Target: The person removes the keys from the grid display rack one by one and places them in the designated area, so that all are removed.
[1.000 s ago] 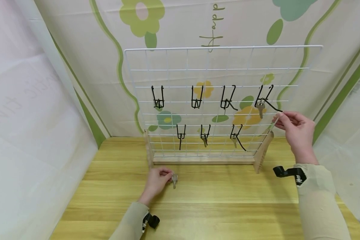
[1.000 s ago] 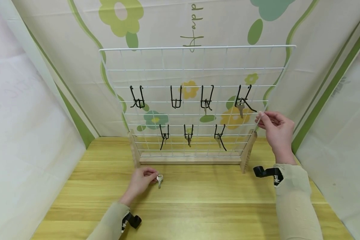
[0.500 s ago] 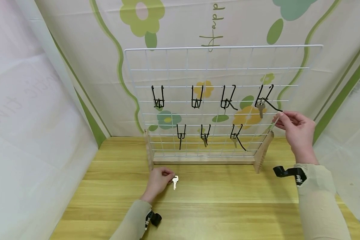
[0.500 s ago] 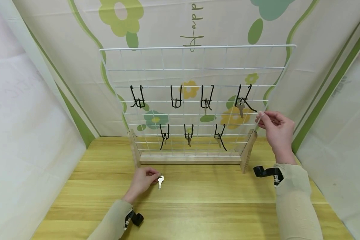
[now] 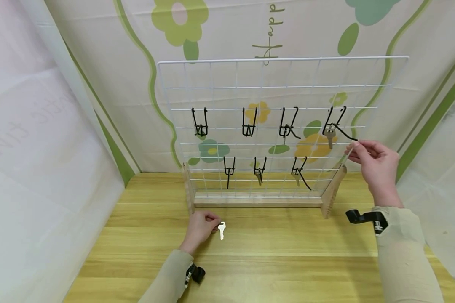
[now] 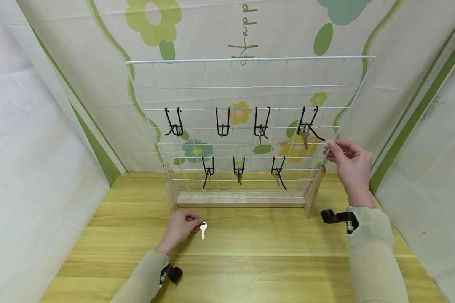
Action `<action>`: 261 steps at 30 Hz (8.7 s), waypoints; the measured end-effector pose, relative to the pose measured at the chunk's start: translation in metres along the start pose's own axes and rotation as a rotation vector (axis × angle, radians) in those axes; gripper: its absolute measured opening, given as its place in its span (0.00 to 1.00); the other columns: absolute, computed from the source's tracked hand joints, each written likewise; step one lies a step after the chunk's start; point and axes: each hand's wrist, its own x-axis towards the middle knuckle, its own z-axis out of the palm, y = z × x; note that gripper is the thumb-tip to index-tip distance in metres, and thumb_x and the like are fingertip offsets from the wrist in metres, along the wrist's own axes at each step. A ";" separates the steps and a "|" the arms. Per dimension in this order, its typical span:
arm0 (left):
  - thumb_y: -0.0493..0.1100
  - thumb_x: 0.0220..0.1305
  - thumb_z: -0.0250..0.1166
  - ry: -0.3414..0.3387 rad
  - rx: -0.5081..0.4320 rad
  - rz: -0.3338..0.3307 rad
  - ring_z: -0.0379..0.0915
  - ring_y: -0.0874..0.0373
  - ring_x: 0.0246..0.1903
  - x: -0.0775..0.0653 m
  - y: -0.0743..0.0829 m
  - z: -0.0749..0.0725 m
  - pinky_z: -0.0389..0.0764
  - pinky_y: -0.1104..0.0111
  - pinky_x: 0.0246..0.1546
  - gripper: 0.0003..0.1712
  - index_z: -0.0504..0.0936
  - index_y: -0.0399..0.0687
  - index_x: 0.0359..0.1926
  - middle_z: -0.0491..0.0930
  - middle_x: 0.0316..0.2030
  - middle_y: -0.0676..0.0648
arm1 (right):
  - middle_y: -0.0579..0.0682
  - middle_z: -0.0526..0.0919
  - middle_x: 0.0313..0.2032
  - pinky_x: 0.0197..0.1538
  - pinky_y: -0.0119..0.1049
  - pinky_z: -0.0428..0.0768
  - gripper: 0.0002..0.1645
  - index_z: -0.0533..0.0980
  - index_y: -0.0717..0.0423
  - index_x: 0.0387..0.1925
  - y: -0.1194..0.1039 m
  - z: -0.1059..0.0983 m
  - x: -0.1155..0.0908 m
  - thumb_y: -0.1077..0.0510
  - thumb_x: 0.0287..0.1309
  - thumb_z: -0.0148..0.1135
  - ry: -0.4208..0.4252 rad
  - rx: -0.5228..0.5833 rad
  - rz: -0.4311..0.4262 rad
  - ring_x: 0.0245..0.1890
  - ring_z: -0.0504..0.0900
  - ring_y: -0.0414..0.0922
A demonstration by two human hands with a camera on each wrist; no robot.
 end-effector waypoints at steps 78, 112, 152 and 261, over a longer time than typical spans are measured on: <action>0.48 0.65 0.74 0.074 -0.304 0.438 0.82 0.68 0.39 0.054 0.259 0.032 0.82 0.72 0.43 0.17 0.88 0.49 0.52 0.87 0.39 0.60 | 0.54 0.89 0.34 0.39 0.33 0.85 0.18 0.80 0.77 0.46 -0.002 0.005 0.001 0.65 0.61 0.71 0.021 -0.003 -0.006 0.32 0.89 0.43; 0.45 0.69 0.70 0.173 -0.323 0.562 0.81 0.67 0.33 0.056 0.269 0.044 0.83 0.73 0.36 0.08 0.89 0.45 0.42 0.86 0.33 0.56 | 0.54 0.89 0.34 0.40 0.33 0.85 0.19 0.79 0.77 0.47 0.000 0.003 0.001 0.64 0.61 0.71 0.031 -0.003 0.006 0.33 0.89 0.43; 0.44 0.67 0.72 -0.136 -0.306 0.482 0.85 0.57 0.36 -0.020 0.195 -0.013 0.86 0.63 0.40 0.06 0.89 0.48 0.42 0.88 0.37 0.54 | 0.53 0.89 0.34 0.39 0.32 0.85 0.18 0.79 0.77 0.48 -0.001 0.005 0.001 0.65 0.62 0.70 0.030 -0.013 0.005 0.32 0.89 0.43; 0.42 0.67 0.71 -0.197 0.088 0.174 0.80 0.60 0.36 0.024 0.068 0.024 0.83 0.66 0.38 0.08 0.89 0.44 0.44 0.85 0.36 0.55 | 0.56 0.89 0.34 0.41 0.37 0.84 0.15 0.80 0.76 0.45 0.001 0.004 0.002 0.65 0.63 0.69 0.023 0.024 -0.013 0.33 0.89 0.44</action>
